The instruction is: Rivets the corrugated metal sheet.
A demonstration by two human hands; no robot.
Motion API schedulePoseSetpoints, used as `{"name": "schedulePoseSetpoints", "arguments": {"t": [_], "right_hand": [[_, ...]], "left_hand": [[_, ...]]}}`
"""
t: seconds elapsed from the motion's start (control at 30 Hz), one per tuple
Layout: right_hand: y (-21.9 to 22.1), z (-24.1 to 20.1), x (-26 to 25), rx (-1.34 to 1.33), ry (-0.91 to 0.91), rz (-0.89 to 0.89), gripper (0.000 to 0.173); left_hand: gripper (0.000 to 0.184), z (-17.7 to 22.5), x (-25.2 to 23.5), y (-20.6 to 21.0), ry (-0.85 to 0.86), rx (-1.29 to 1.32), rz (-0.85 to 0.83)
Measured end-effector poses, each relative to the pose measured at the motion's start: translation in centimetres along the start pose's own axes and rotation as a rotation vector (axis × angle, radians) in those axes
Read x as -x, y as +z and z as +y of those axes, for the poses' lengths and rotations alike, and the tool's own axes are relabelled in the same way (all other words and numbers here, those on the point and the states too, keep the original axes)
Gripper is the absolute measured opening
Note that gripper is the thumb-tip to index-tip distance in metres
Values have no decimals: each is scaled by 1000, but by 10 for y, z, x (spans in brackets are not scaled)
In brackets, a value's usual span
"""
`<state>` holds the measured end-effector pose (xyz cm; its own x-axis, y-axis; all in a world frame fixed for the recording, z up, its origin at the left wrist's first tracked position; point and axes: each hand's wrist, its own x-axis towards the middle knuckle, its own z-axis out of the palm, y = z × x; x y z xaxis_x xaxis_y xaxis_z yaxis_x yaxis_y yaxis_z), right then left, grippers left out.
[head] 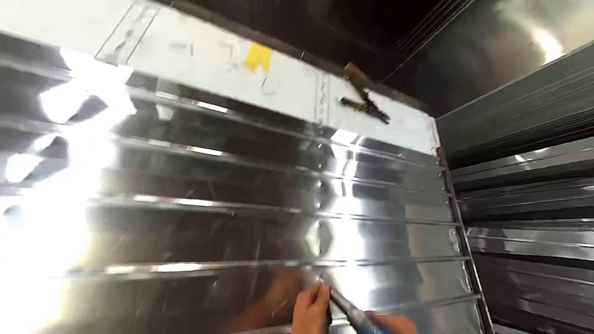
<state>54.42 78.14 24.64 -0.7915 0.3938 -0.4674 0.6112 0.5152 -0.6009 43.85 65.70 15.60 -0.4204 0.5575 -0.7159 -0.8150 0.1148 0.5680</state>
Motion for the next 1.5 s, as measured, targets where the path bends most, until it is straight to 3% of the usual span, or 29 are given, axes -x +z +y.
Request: {"name": "schedulePoseSetpoints", "arguments": {"t": [0.13, 0.23, 0.3, 0.37, 0.5, 0.57, 0.63, 0.73, 0.8, 0.9, 1.1, 1.17, 1.27, 1.4, 1.5], "right_hand": [[-61, -1, -131, 129, -29, 187, 37], [-92, -20, -217, 209, 56, 150, 30], [-99, -30, -255, 240, 76, 78, 25], [-100, -35, -277, 265, 57, 27, 22], [-102, -37, -289, 190, 76, -83, 18], [-105, -47, -294, 129, 172, -160, 15], [-111, -59, -300, 144, 194, -233, 13], [-132, -87, -317, 314, 169, -407, 17], [-137, -94, -328, 257, 256, -461, 16], [-130, -92, -334, 91, 323, -351, 6], [-141, -89, -350, 41, 378, -361, 4], [-138, -90, -344, 157, 279, -399, 8], [-130, -80, -341, 441, -26, -396, 11], [-131, -85, -350, 512, 44, -367, 12], [-121, -74, -335, 524, -82, -234, 11]], "left_hand": [[36, 102, -106, 45, -19, 138, -75], [25, 148, -164, 52, -5, 147, -67], [23, 157, -176, 36, 104, 61, -21], [29, 154, -167, -2, 369, -70, 52], [38, 158, -128, -117, 911, -533, 534], [39, 169, -122, -156, 992, -710, 794], [40, 177, -125, -176, 1027, -821, 905], [38, 176, -137, -176, 1132, -928, 926], [36, 167, -141, -176, 1207, -1001, 911], [35, 163, -141, -179, 1182, -1036, 857], [32, 167, -143, -172, 1201, -1030, 828], [32, 167, -142, -172, 1200, -1045, 825], [32, 166, -142, -173, 1197, -1093, 846], [31, 164, -143, -174, 1210, -1106, 839], [34, 163, -146, -176, 1199, -1147, 869]]}}
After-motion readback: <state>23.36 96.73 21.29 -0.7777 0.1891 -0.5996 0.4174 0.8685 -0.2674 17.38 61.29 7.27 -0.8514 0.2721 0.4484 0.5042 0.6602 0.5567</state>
